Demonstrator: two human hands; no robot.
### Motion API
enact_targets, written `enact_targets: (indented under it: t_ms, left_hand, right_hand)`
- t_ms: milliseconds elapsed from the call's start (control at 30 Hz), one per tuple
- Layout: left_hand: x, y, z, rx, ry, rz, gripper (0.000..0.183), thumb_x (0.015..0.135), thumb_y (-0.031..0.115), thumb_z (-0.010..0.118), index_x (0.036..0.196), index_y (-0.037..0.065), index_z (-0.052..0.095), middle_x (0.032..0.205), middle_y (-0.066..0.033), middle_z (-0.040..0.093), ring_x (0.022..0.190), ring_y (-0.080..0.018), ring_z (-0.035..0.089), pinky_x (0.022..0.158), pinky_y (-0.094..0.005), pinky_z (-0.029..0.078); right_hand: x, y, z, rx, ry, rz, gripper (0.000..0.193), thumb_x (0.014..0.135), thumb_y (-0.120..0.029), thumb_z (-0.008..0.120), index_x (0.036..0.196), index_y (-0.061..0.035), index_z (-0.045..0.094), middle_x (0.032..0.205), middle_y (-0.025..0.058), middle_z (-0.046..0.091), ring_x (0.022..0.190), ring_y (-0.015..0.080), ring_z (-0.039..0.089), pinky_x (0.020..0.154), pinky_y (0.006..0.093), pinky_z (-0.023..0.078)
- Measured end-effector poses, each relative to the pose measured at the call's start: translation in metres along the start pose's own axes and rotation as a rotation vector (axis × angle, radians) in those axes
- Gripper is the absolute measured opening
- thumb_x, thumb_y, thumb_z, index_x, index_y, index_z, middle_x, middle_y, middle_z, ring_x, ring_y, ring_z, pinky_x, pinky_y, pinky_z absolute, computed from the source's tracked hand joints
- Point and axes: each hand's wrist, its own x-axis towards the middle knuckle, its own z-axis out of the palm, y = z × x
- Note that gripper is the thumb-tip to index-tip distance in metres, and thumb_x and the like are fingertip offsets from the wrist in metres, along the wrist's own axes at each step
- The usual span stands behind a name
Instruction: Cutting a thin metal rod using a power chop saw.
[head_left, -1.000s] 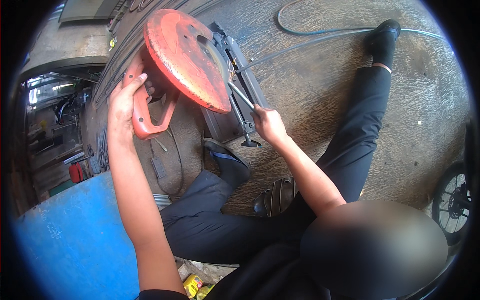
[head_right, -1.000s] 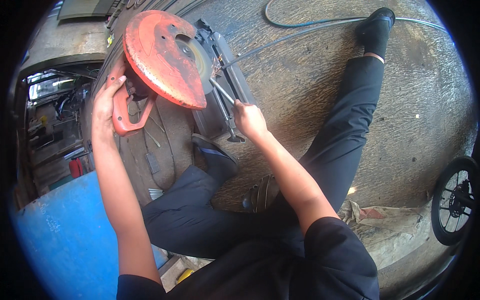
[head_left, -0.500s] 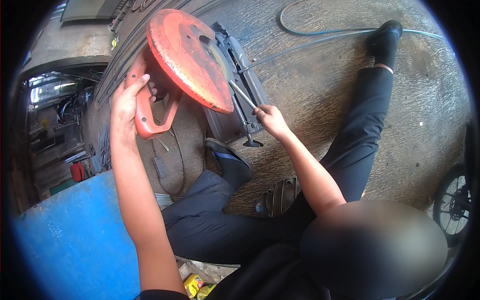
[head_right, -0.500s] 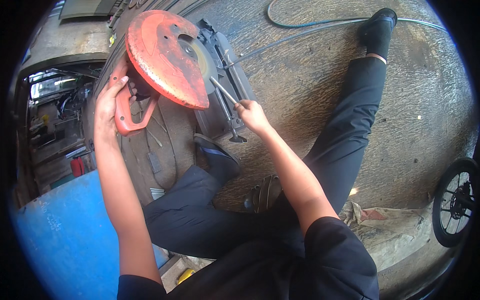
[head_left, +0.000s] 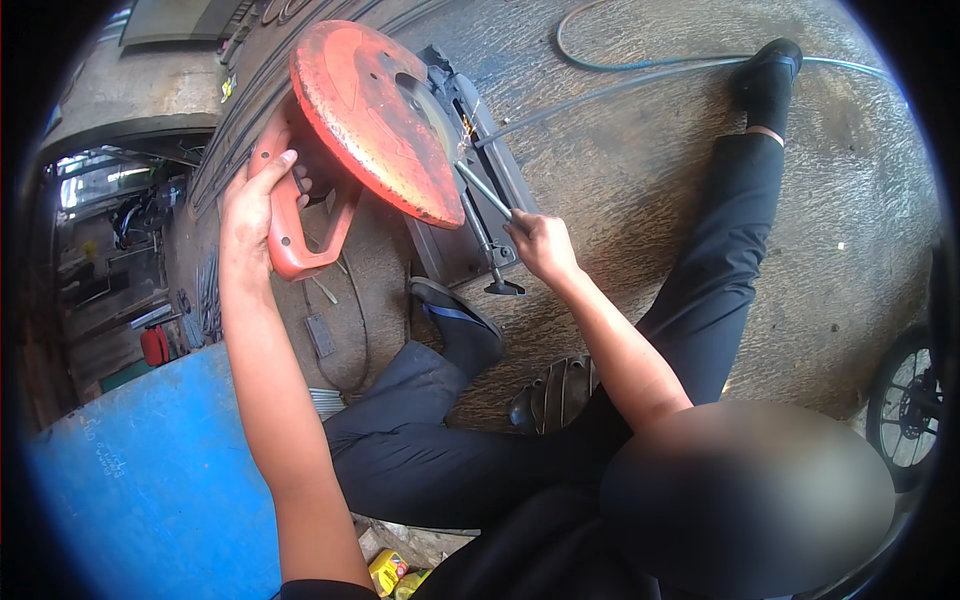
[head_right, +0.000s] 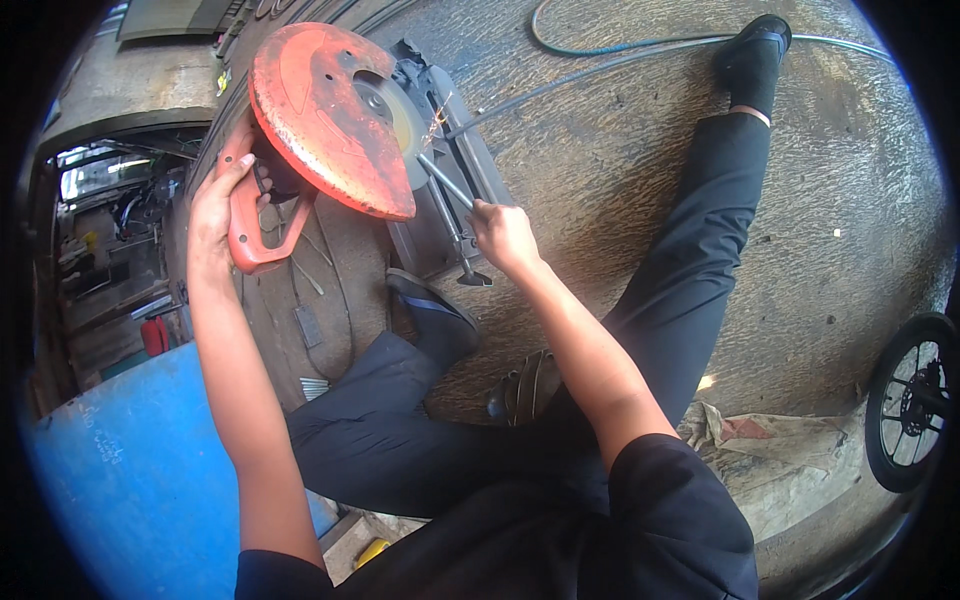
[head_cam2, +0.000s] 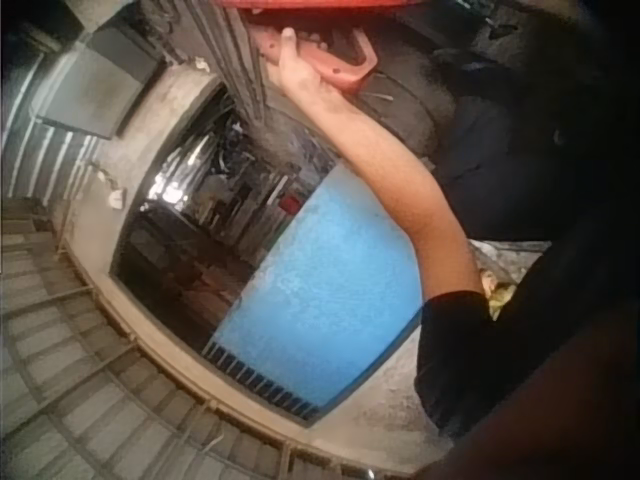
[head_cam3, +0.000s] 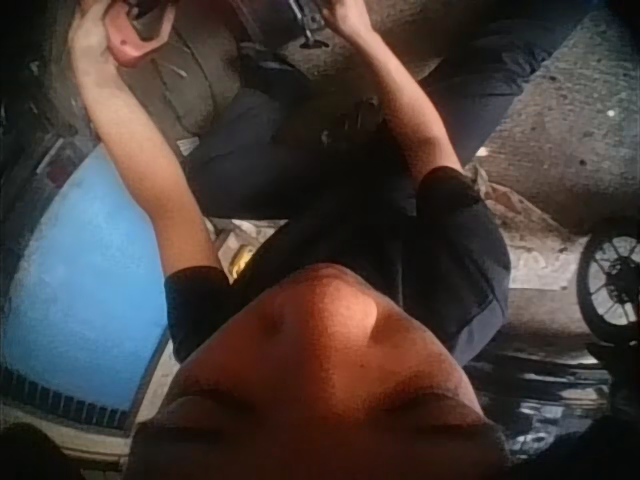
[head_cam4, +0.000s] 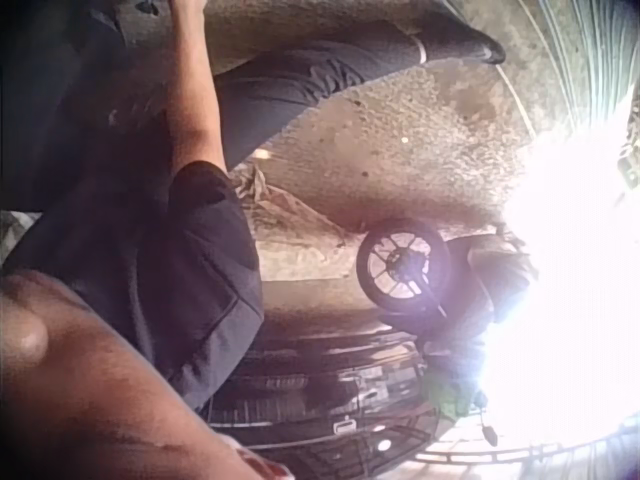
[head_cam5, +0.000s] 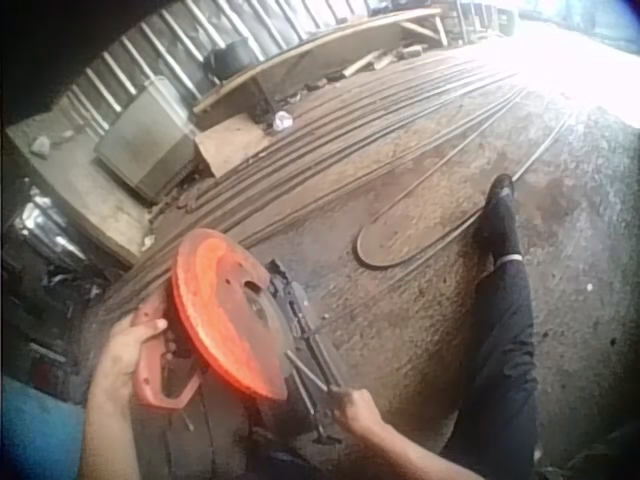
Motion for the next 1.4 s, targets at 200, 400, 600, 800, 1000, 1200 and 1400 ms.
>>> enact_targets:
  t_ms: [200,400,600,800,1000,1200,1400]
  left_hand:
    - [0.002,-0.002,-0.002,0.001,-0.003,0.001,0.042,0.084,0.021,0.069,0.120,0.002,0.058,0.094,-0.0071,0.065,0.081,-0.0167,0.064,0.069,-0.0304,0.052]
    - [0.006,-0.003,-0.005,0.026,-0.009,-0.023,0.038,0.084,0.019,0.070,0.117,0.002,0.059,0.092,-0.0066,0.065,0.076,-0.0162,0.064,0.065,-0.0295,0.053]
    - [0.001,-0.002,0.000,-0.002,0.017,-0.006,0.039,0.084,0.020,0.070,0.117,0.002,0.058,0.092,-0.0071,0.065,0.077,-0.0167,0.065,0.065,-0.0296,0.054]
    - [-0.001,0.001,0.001,-0.003,0.029,-0.002,0.041,0.084,0.021,0.069,0.117,0.001,0.058,0.094,-0.0082,0.065,0.078,-0.0172,0.065,0.066,-0.0298,0.054]
    - [0.000,0.000,0.001,0.003,0.020,0.005,0.041,0.084,0.022,0.069,0.117,0.001,0.058,0.095,-0.0083,0.065,0.078,-0.0170,0.065,0.065,-0.0296,0.053]
    - [-0.001,0.000,0.001,0.001,0.016,0.004,0.041,0.084,0.022,0.069,0.117,0.001,0.058,0.094,-0.0079,0.065,0.079,-0.0168,0.065,0.066,-0.0296,0.053]
    - [-0.001,0.000,0.002,0.003,0.022,0.011,0.042,0.084,0.022,0.069,0.118,0.002,0.058,0.094,-0.0070,0.065,0.079,-0.0163,0.064,0.066,-0.0289,0.053]
  right_hand:
    - [0.000,0.007,0.003,-0.082,0.119,-0.121,0.023,0.086,-0.023,0.062,0.097,-0.0042,0.068,0.077,0.0239,0.063,0.078,0.0385,0.063,0.069,0.0420,0.050]
    - [0.012,0.021,0.006,0.487,-0.138,0.326,0.032,0.090,-0.024,0.051,0.094,0.0018,0.069,0.070,0.0053,0.063,0.061,0.0143,0.056,0.056,0.0306,0.044]
    - [0.014,0.023,0.003,0.664,-0.319,0.382,0.030,0.092,-0.022,0.053,0.104,0.0017,0.066,0.071,0.0004,0.057,0.057,0.0082,0.049,0.051,0.0254,0.039]
    - [0.009,0.013,0.008,0.352,-0.187,0.193,0.029,0.092,-0.022,0.055,0.099,0.0037,0.066,0.067,0.0089,0.060,0.061,0.0161,0.055,0.058,0.0338,0.044]
    - [0.004,0.003,0.002,0.172,-0.128,0.061,0.026,0.090,-0.021,0.057,0.100,0.0010,0.066,0.067,0.0202,0.059,0.061,0.0281,0.058,0.064,0.0381,0.046]
    - [0.000,-0.006,-0.002,0.049,-0.034,0.001,0.022,0.087,-0.018,0.060,0.096,0.0016,0.066,0.072,0.0252,0.060,0.074,0.0411,0.063,0.067,0.0424,0.049]
    - [-0.001,0.000,0.002,-0.013,0.024,-0.101,0.026,0.087,-0.020,0.062,0.101,0.0016,0.067,0.076,0.0278,0.060,0.075,0.0414,0.063,0.066,0.0428,0.050]
